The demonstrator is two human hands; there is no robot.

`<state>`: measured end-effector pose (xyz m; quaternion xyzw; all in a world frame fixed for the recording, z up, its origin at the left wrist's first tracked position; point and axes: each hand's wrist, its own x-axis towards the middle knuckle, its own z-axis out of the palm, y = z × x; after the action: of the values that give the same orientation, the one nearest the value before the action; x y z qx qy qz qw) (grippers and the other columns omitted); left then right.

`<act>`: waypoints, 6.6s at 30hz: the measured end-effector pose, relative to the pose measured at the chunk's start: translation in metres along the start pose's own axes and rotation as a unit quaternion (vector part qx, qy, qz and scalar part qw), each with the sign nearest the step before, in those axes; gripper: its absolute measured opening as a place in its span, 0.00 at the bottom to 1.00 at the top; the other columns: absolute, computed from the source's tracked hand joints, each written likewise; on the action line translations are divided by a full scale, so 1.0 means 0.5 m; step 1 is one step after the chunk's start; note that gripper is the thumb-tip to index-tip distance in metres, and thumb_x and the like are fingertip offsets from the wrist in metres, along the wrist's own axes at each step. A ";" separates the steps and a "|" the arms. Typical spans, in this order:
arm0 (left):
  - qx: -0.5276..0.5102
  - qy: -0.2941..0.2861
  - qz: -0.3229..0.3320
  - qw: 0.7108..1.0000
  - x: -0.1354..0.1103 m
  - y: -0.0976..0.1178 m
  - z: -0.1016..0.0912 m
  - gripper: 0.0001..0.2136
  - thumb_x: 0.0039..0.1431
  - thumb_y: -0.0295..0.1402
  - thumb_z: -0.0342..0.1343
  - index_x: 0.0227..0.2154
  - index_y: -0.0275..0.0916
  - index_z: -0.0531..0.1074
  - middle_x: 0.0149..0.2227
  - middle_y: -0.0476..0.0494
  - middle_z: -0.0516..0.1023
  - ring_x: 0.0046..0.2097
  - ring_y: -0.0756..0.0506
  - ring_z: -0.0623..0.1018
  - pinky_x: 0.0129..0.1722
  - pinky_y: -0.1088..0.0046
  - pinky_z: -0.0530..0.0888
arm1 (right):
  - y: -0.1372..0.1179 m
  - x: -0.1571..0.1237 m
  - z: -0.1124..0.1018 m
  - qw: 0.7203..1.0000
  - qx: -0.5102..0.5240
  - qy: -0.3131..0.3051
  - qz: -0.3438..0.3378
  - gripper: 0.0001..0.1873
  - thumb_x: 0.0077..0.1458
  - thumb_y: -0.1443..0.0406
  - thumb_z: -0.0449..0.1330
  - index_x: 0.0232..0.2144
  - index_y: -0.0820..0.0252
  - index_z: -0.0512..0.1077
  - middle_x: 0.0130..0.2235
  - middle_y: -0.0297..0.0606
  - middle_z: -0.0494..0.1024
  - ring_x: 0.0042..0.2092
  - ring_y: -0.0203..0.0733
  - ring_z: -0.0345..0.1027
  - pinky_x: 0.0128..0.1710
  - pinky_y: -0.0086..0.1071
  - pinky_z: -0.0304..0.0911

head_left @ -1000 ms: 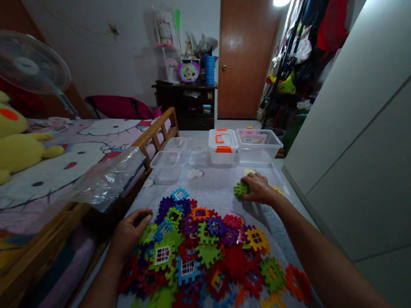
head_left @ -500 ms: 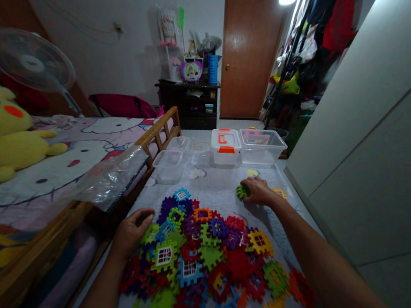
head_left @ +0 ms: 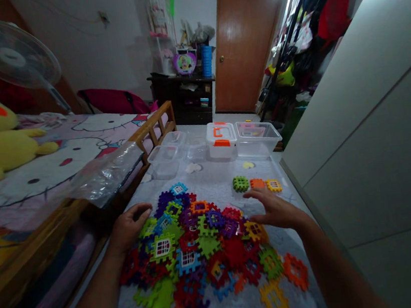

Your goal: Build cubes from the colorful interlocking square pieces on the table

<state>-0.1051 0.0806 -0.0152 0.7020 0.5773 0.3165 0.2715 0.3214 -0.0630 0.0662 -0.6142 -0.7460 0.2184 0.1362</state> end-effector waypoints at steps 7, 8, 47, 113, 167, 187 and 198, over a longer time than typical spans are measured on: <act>-0.002 0.006 0.005 1.000 -0.002 0.002 0.001 0.22 0.48 0.52 0.55 0.35 0.40 0.79 0.38 0.42 0.83 0.42 0.39 0.81 0.48 0.67 0.75 | -0.032 -0.071 0.045 0.997 0.048 -0.059 0.021 0.25 0.45 0.64 0.67 0.48 0.56 0.70 0.51 0.43 0.70 0.52 0.49 0.63 0.54 0.42 0.60; -0.002 0.007 0.004 1.000 -0.002 0.004 0.001 0.21 0.48 0.52 0.55 0.35 0.40 0.79 0.38 0.42 0.83 0.42 0.39 0.81 0.47 0.68 0.75 | -0.029 -0.067 0.048 0.997 0.054 -0.054 0.027 0.23 0.45 0.65 0.66 0.46 0.57 0.70 0.49 0.42 0.70 0.50 0.48 0.64 0.52 0.40 0.61; 0.012 0.017 0.006 1.000 -0.002 0.012 0.002 0.20 0.48 0.51 0.54 0.33 0.39 0.78 0.37 0.43 0.83 0.40 0.40 0.81 0.47 0.68 0.75 | 0.039 -0.068 0.084 0.963 0.195 0.180 0.045 0.22 0.47 0.63 0.61 0.47 0.56 0.69 0.48 0.41 0.72 0.49 0.48 0.66 0.51 0.42 0.61; 0.022 0.007 -0.015 1.000 0.005 0.009 -0.004 0.20 0.45 0.51 0.54 0.32 0.41 0.78 0.38 0.43 0.83 0.42 0.39 0.81 0.49 0.67 0.74 | 0.038 -0.093 0.052 0.974 0.187 0.095 0.088 0.03 0.51 0.66 0.57 0.31 0.57 0.69 0.25 0.29 0.67 0.26 0.34 0.60 0.27 0.28 0.57; 0.042 -0.019 -0.011 0.999 0.012 -0.004 -0.007 0.23 0.46 0.53 0.53 0.35 0.40 0.78 0.38 0.44 0.83 0.42 0.40 0.81 0.45 0.71 0.75 | 0.116 -0.093 0.073 0.982 0.017 0.128 0.140 0.22 0.48 0.63 0.63 0.48 0.56 0.72 0.49 0.42 0.69 0.54 0.48 0.62 0.57 0.42 0.58; 0.033 -0.031 -0.027 0.999 0.012 -0.011 -0.004 0.24 0.47 0.54 0.53 0.37 0.40 0.77 0.42 0.41 0.82 0.46 0.38 0.80 0.50 0.66 0.72 | 0.121 -0.078 0.023 0.985 -0.045 0.119 0.118 0.23 0.45 0.63 0.65 0.45 0.58 0.71 0.46 0.43 0.71 0.49 0.48 0.65 0.52 0.40 0.61; 0.045 -0.017 -0.018 0.999 0.015 -0.014 -0.003 0.23 0.45 0.54 0.52 0.34 0.42 0.78 0.38 0.44 0.84 0.41 0.40 0.82 0.44 0.70 0.75 | 0.266 0.019 -0.088 0.981 -0.089 0.085 0.147 0.28 0.40 0.62 0.69 0.47 0.58 0.73 0.46 0.42 0.71 0.49 0.49 0.66 0.53 0.41 0.61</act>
<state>-0.1097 0.0890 -0.0184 0.7082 0.5992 0.2729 0.2549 0.4540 -0.0268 0.0381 -0.7435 -0.6493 0.1155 0.1106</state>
